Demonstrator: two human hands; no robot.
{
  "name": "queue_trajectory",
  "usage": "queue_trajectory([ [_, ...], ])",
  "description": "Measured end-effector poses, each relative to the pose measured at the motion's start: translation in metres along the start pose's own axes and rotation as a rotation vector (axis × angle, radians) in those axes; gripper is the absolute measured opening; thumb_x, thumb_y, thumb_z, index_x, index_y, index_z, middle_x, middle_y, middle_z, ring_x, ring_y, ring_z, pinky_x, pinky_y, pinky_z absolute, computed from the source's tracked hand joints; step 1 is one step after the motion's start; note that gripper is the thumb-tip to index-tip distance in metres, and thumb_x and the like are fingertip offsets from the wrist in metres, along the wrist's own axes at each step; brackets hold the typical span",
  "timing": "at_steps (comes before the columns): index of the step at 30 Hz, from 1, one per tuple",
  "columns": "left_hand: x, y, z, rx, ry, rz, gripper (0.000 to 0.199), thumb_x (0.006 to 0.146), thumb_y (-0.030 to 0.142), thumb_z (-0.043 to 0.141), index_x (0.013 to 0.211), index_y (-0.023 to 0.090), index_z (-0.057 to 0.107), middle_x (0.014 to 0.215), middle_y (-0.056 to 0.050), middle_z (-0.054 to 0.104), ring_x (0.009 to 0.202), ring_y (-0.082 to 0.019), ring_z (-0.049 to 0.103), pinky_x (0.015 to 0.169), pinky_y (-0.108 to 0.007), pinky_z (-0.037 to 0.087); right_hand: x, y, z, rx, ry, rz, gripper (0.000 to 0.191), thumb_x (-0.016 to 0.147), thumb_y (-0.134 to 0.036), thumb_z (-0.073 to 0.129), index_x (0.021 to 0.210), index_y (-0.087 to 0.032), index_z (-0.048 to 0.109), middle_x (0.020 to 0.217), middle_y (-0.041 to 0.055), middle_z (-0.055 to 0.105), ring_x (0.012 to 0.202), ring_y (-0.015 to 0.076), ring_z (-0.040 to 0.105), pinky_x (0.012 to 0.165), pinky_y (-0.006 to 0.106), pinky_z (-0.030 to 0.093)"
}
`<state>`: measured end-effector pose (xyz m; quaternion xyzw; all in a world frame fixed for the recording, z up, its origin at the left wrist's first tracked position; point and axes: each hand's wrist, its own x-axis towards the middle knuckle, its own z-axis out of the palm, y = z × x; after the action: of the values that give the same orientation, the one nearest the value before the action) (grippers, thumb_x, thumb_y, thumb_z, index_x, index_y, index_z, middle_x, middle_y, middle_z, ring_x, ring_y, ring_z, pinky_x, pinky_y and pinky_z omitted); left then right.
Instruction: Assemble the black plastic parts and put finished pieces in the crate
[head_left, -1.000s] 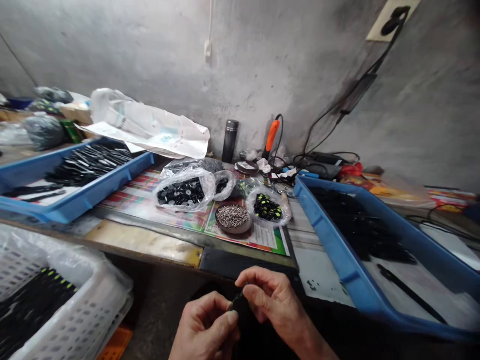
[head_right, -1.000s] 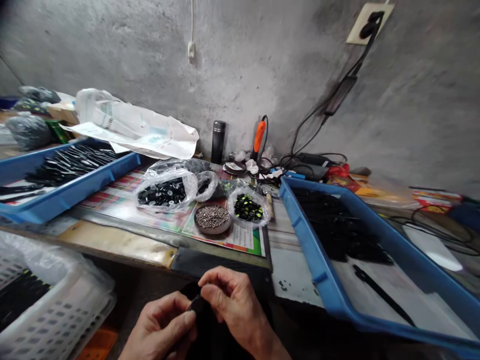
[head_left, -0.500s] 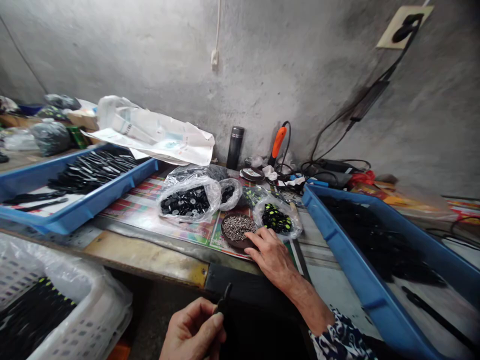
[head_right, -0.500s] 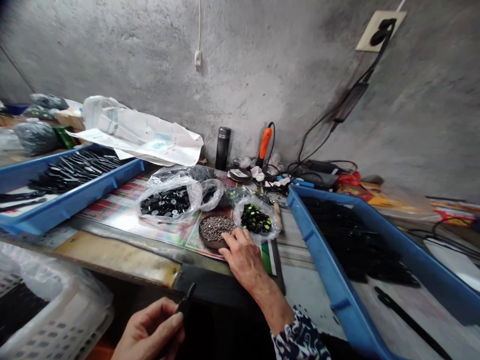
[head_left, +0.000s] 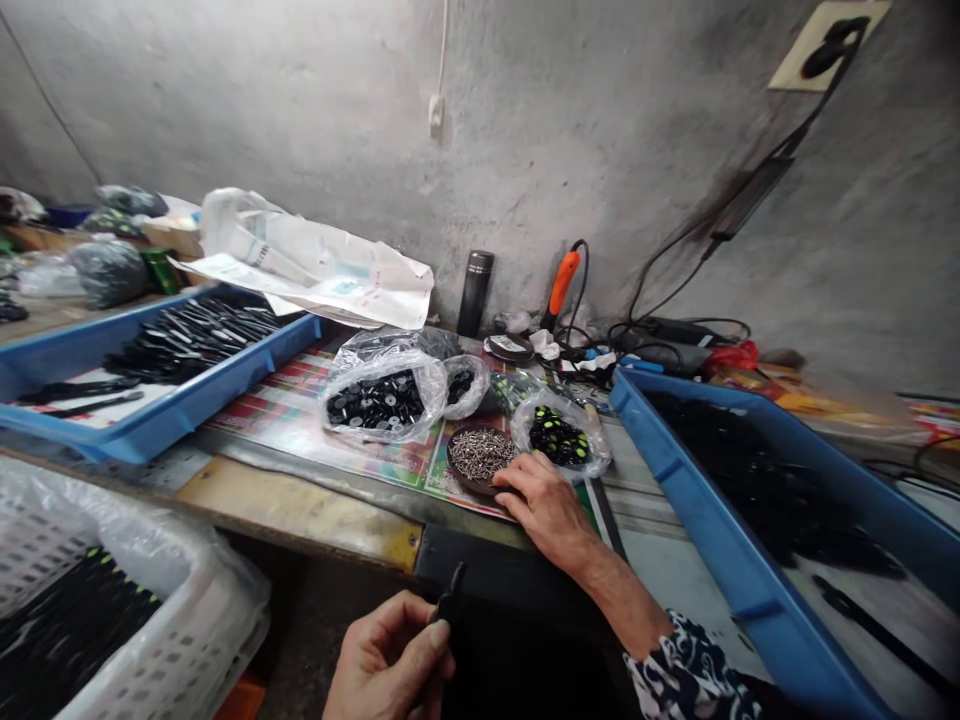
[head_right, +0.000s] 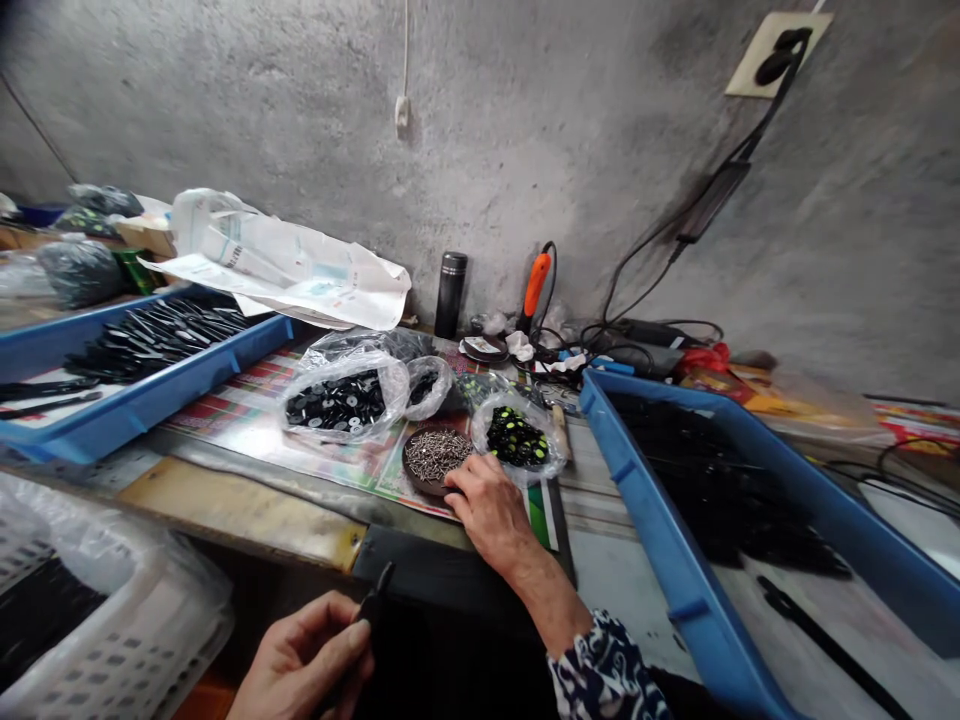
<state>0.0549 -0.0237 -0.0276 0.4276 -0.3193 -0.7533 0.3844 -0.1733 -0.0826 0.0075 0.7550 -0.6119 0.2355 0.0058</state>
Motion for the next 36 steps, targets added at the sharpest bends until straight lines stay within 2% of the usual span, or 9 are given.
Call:
queue_trajectory([
  [6,-0.005,0.003,-0.001,0.039,-0.052,0.003,0.054,0.055,0.059,0.088,0.067,0.014,0.060,0.051,0.001,0.062,0.033,-0.002,0.043,0.034,-0.012,0.026,0.010,0.006,-0.002,0.130,-0.032,-0.013,0.028,0.074,0.010,0.070,0.074,-0.016,0.061,0.080,0.0002,0.059,0.084,0.0217,0.050,0.075,0.031,0.038],
  [10,-0.007,0.003,-0.001,0.052,-0.055,0.053,0.049,0.061,0.056,0.085,0.068,0.014,0.061,0.055,0.001,0.063,0.035,-0.003,0.042,0.034,-0.013,0.026,0.004,0.001,-0.007,0.257,0.007,-0.012,0.022,0.077,0.003,0.063,0.070,-0.017,0.057,0.077,0.0009,0.058,0.081,0.0213,0.050,0.074,0.031,0.037],
  [14,-0.011,0.003,0.003,0.032,-0.037,0.060,0.047,0.063,0.054,0.085,0.069,0.014,0.061,0.056,0.001,0.063,0.035,-0.002,0.042,0.034,-0.014,0.026,-0.027,-0.028,-0.016,0.402,0.036,-0.030,0.011,0.089,-0.011,0.056,0.079,-0.017,0.059,0.080,0.0008,0.058,0.078,0.0183,0.054,0.070,0.029,0.040],
  [19,-0.017,0.003,0.010,0.027,-0.026,0.023,0.046,0.063,0.051,0.086,0.072,0.013,0.063,0.057,0.002,0.062,0.040,-0.003,0.045,0.038,-0.011,0.027,-0.073,-0.072,-0.015,0.603,0.074,-0.030,0.016,0.097,-0.016,0.050,0.083,-0.018,0.057,0.080,-0.0007,0.056,0.074,0.0158,0.054,0.066,0.026,0.039],
  [24,-0.021,-0.001,0.016,0.053,-0.052,0.073,0.047,0.063,0.053,0.085,0.072,0.012,0.064,0.056,0.003,0.060,0.039,-0.002,0.041,0.037,-0.012,0.028,-0.094,-0.085,-0.004,0.536,0.172,-0.079,0.021,0.105,-0.017,0.045,0.085,-0.019,0.054,0.079,-0.0001,0.055,0.073,0.0169,0.051,0.065,0.027,0.037],
  [30,-0.025,-0.004,0.021,0.164,-0.023,0.158,0.045,0.066,0.055,0.082,0.071,0.013,0.067,0.058,0.002,0.060,0.041,-0.004,0.045,0.037,-0.013,0.030,-0.101,-0.087,-0.003,0.460,0.197,-0.096,0.029,0.111,-0.023,0.038,0.086,-0.019,0.053,0.079,0.0011,0.054,0.072,0.0184,0.050,0.066,0.028,0.038],
  [36,-0.031,-0.009,0.028,0.269,0.104,0.328,0.035,0.069,0.049,0.082,0.070,0.015,0.072,0.050,0.004,0.053,0.044,-0.006,0.043,0.042,-0.014,0.034,-0.105,-0.092,-0.003,0.406,0.253,-0.089,0.026,0.108,-0.017,0.039,0.086,-0.019,0.052,0.078,0.0019,0.055,0.071,0.0184,0.050,0.063,0.028,0.039],
])
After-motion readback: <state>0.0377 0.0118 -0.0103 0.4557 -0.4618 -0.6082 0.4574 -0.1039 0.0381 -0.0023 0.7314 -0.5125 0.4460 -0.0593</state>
